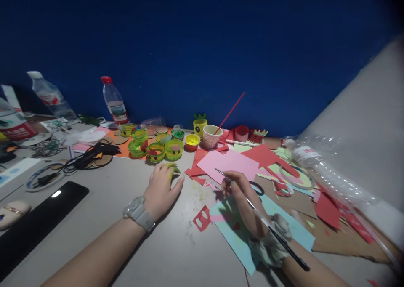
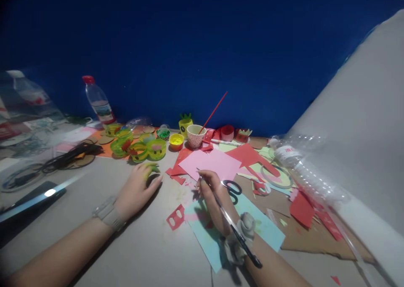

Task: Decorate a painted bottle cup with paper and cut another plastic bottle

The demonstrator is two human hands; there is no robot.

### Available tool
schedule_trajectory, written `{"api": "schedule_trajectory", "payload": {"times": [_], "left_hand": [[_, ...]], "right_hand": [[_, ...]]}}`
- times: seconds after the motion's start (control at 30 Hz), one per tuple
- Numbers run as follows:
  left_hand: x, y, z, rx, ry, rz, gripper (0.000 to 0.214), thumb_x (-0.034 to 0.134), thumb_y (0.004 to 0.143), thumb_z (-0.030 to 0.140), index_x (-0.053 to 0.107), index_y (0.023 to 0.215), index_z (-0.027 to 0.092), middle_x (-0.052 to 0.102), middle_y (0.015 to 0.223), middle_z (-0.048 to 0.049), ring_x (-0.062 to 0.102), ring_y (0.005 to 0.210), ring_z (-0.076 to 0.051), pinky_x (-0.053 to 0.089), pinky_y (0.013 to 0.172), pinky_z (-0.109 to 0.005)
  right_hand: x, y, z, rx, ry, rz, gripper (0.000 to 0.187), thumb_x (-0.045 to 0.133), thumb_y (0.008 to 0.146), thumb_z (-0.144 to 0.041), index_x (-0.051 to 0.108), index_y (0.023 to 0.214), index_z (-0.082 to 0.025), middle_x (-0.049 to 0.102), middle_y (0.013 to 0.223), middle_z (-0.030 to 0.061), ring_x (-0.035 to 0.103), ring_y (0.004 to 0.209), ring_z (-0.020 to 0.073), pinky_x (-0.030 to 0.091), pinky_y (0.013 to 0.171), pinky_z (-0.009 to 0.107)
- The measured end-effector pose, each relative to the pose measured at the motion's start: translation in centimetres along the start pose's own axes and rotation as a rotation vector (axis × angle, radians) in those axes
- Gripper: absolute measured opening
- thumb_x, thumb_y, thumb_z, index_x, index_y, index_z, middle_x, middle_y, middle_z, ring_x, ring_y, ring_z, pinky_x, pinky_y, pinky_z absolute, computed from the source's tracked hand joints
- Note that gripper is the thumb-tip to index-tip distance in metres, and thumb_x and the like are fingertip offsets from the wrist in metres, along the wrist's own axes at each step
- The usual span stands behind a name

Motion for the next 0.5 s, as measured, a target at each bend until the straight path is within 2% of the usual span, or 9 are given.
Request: {"api": "schedule_trajectory", "payload": {"times": [0.2,0.33,0.4,0.5], "left_hand": [[-1.0,-0.8,2.1,0.080,-0.052,-0.052,0.017,0.045,0.088,0.032,0.053,0.086,0.018,0.058,0.089,-0.0077,0.051,0.088,-0.024,0.043,0.078,-0.040],[-0.1,-2.3,5.4,0.203,-0.123,-0.131,0.018,0.042,0.089,0.034,0.052,0.083,0.019,0.059,0.081,-0.0045,0.052,0.076,-0.019,0.043,0.069,-0.032],[1.0,-2.9,8.0,0.404,-0.166,-0.184,0.018,0.046,0.086,0.036,0.052,0.083,0.020,0.059,0.079,-0.0033,0.052,0.075,-0.018,0.041,0.068,-0.032],[2.7,-3.3,11.2,0.803,-0.208,-0.185,0.026,0.043,0.085,0.043,0.053,0.084,0.019,0.060,0.076,-0.0033,0.053,0.072,-0.018,0.039,0.064,-0.032]], "right_hand": [[0.0,0.0,0.3,0.014,-0.041,0.002,0.027,0.033,0.095,-0.041,0.043,0.116,-0.027,0.053,0.086,0.0012,0.053,0.075,0.0163,0.045,0.069,0.030],[-0.4,0.2,0.7,-0.032,-0.134,0.102,0.021,0.039,0.093,-0.039,0.041,0.108,-0.025,0.052,0.084,0.0016,0.053,0.072,0.0167,0.045,0.065,0.030],[-0.4,0.4,0.6,-0.077,-0.217,0.108,0.017,0.042,0.091,-0.038,0.042,0.101,-0.024,0.051,0.080,0.0011,0.053,0.068,0.0167,0.045,0.062,0.030],[-0.4,1.2,0.3,-0.070,-0.342,0.000,0.013,0.041,0.092,-0.035,0.043,0.098,-0.024,0.054,0.075,0.0007,0.057,0.064,0.0173,0.048,0.059,0.030]]}}
Point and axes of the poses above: each hand's wrist, its own y-axis towards the middle knuckle, its own x-axis out of the palm, z = x × y, the point moved 5 cm from there along y, towards the middle knuckle
